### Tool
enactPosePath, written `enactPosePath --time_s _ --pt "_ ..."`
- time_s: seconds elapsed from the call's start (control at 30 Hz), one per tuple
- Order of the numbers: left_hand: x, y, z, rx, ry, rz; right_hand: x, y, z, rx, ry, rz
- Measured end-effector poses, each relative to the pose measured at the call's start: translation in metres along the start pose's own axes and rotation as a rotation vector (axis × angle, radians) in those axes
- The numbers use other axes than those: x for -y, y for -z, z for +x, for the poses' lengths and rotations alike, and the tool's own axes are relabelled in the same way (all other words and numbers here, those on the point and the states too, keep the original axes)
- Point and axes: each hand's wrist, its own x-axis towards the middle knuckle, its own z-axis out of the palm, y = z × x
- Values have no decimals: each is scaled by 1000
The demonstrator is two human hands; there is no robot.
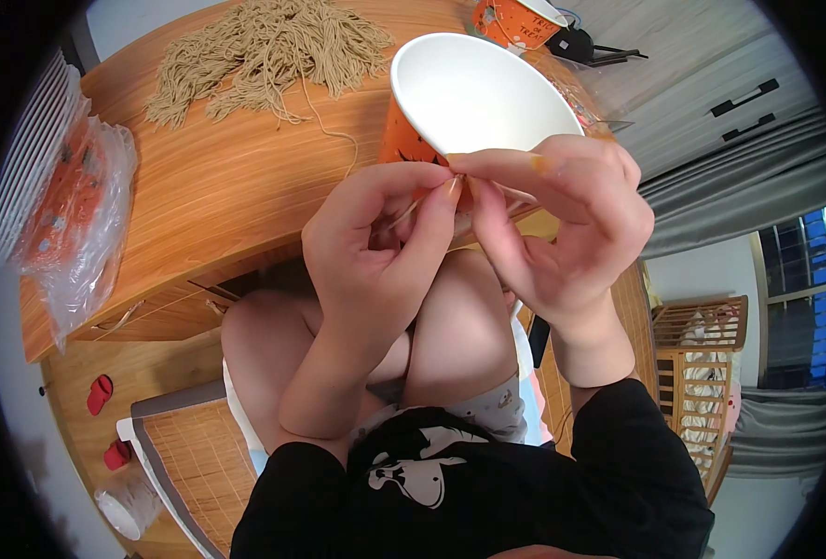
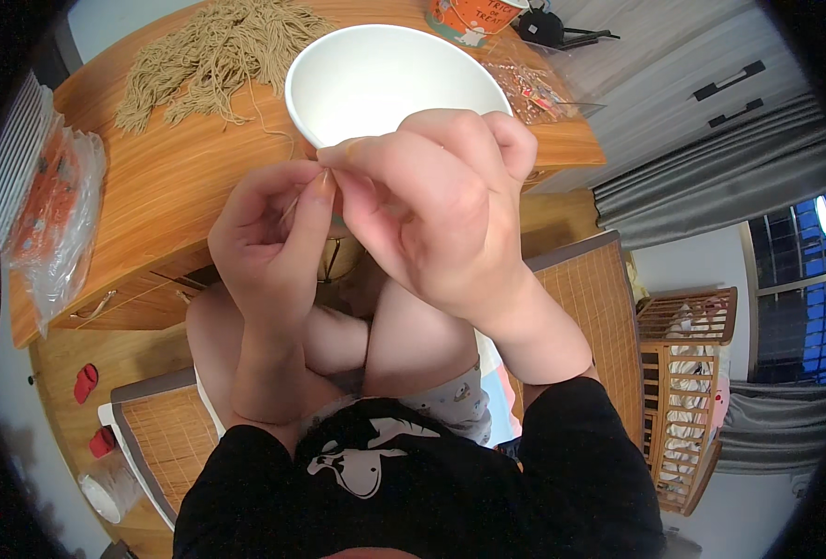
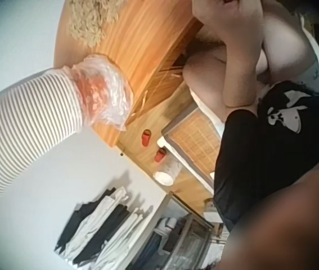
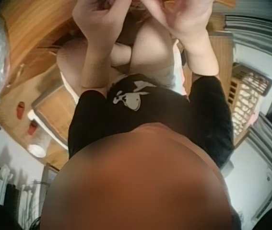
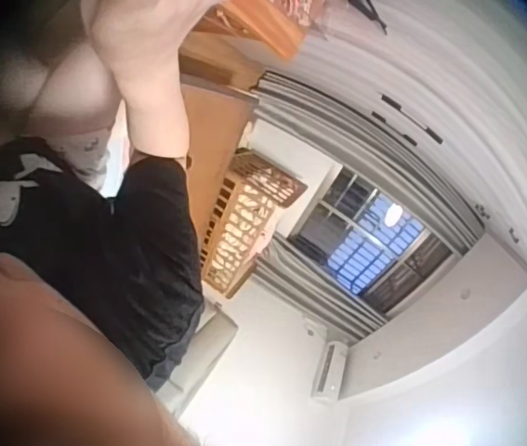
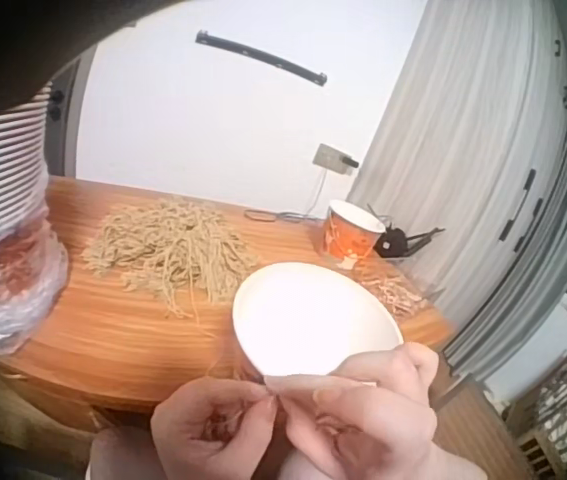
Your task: Tying twine to paper buckets to create handles.
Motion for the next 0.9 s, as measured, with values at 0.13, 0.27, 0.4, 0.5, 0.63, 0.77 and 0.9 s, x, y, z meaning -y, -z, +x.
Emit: enactPosePath --time_s 0.13,0.27,0.4,0.5,0.63,0.77,0.9 --pt "-2 -5 -1 8 6 -76 -11 -15 -8 -145 11 241" --pt "-5 -3 0 39 1 -171 -5 -11 -12 -42 -96 273" --pt "-5 -2 0 51 29 -202 -6 -8 -10 -31 -113 395" --pt "-2 4 0 69 40 -97 -10 -9 -11 -21 -34 280" --pt "-1 3 0 72 66 -88 -12 -12 -10 -52 -30 270" --pt "-1 -3 0 39 88 -225 -10 -12 -8 -159 10 121" --pt "-1 -1 1 70 34 -180 -6 -10 -7 -33 -100 289"
